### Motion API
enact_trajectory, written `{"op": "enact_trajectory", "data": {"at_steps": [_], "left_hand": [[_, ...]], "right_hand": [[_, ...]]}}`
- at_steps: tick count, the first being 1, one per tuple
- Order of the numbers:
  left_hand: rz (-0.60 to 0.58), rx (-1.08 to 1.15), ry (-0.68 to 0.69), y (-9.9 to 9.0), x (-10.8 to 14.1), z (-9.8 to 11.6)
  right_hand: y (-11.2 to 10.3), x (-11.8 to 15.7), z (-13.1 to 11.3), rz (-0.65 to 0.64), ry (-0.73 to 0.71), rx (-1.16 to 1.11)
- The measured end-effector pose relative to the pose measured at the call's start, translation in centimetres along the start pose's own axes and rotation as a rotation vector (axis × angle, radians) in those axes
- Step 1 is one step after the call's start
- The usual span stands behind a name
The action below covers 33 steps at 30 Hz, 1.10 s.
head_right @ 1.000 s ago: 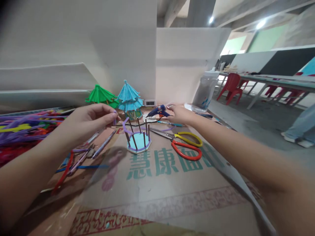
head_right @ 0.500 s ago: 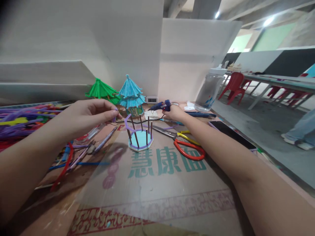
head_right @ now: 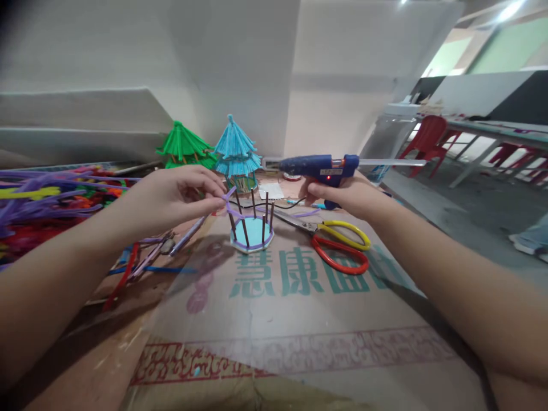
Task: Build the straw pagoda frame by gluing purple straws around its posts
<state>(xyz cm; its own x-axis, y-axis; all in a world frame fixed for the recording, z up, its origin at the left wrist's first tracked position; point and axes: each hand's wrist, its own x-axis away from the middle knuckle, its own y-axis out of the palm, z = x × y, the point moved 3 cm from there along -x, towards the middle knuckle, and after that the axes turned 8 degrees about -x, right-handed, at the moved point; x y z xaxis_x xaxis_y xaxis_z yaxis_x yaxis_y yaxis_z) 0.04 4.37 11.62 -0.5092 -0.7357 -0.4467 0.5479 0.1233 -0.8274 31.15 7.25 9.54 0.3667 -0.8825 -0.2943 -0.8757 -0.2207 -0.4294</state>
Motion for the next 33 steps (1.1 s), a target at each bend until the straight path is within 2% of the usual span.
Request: {"op": "enact_trajectory", "data": {"at_steps": [3,5,8,11,15,19,23,33], "left_hand": [[0.027,-0.067,0.076,0.6,0.0,0.5],[0.032,-0.09,0.094,0.9,0.0,0.5],[0.023,-0.078,0.108,1.2,0.0,0.4],[0.002,-0.065,0.077,1.4,0.0,0.2],[-0.024,-0.057,0.022,1.8,0.1,0.1],[-0.02,-0.035,0.02,2.0,0.1,0.3],[-0.028,-0.024,0.01,2.0,0.0,0.5],[-0.026,-0.038,0.017,1.8,0.1,0.6]], "right_hand": [[0.0,1.3,-0.1,-0.178,0.001,0.043],[0.3,1.9,-0.3,-0.219,0.023,0.025],[1.1,2.2,-1.0,-0.211,0.057,0.018],[2.0,2.3,-2.1,-0.198,0.038,0.148],[2.7,2.5,-3.2,-0.114,0.035,0.269],[3.0,2.8,-3.2,-0.055,0.115,0.369],[3.4,2.9,-3.3,-0.088,0.16,0.423],[3.8,2.6,-3.4,-0.069,0.163,0.484]]}}
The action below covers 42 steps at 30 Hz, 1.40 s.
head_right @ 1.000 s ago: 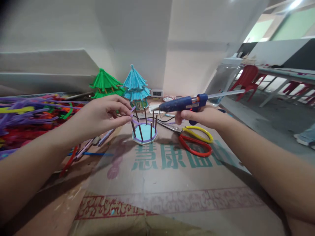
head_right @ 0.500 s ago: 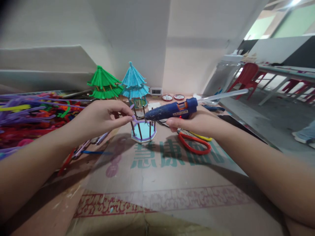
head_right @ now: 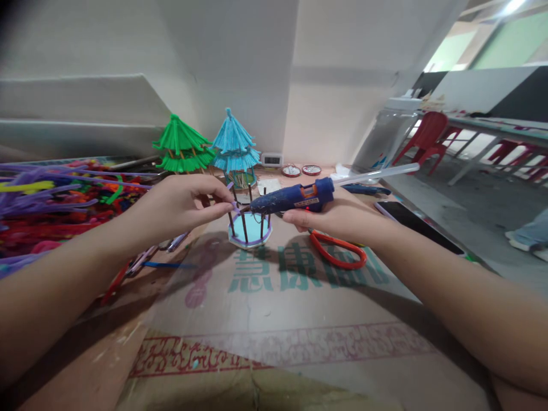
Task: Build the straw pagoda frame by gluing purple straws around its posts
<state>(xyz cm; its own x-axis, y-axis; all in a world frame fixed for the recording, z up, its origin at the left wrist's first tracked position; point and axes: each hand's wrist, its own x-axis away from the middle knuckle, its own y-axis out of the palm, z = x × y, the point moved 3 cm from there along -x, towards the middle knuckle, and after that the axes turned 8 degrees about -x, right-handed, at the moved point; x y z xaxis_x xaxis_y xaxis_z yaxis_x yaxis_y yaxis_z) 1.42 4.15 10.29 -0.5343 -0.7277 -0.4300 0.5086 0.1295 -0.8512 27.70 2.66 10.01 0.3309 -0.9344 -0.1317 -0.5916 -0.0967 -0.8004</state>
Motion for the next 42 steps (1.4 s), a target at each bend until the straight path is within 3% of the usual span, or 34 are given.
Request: {"op": "enact_trajectory", "data": {"at_steps": [10,32,42], "left_hand": [[0.002,-0.024,0.023,0.05,-0.02,-0.11],[0.003,-0.073,0.044,-0.02,-0.11,-0.21],[0.009,-0.092,0.055,-0.13,-0.01,-0.25]], "right_hand": [[-0.08,-0.02,0.09,-0.01,0.041,-0.003],[-0.11,0.36,-0.43,-0.003,-0.099,0.004],[0.01,0.3,-0.32,-0.034,-0.042,-0.011]]}}
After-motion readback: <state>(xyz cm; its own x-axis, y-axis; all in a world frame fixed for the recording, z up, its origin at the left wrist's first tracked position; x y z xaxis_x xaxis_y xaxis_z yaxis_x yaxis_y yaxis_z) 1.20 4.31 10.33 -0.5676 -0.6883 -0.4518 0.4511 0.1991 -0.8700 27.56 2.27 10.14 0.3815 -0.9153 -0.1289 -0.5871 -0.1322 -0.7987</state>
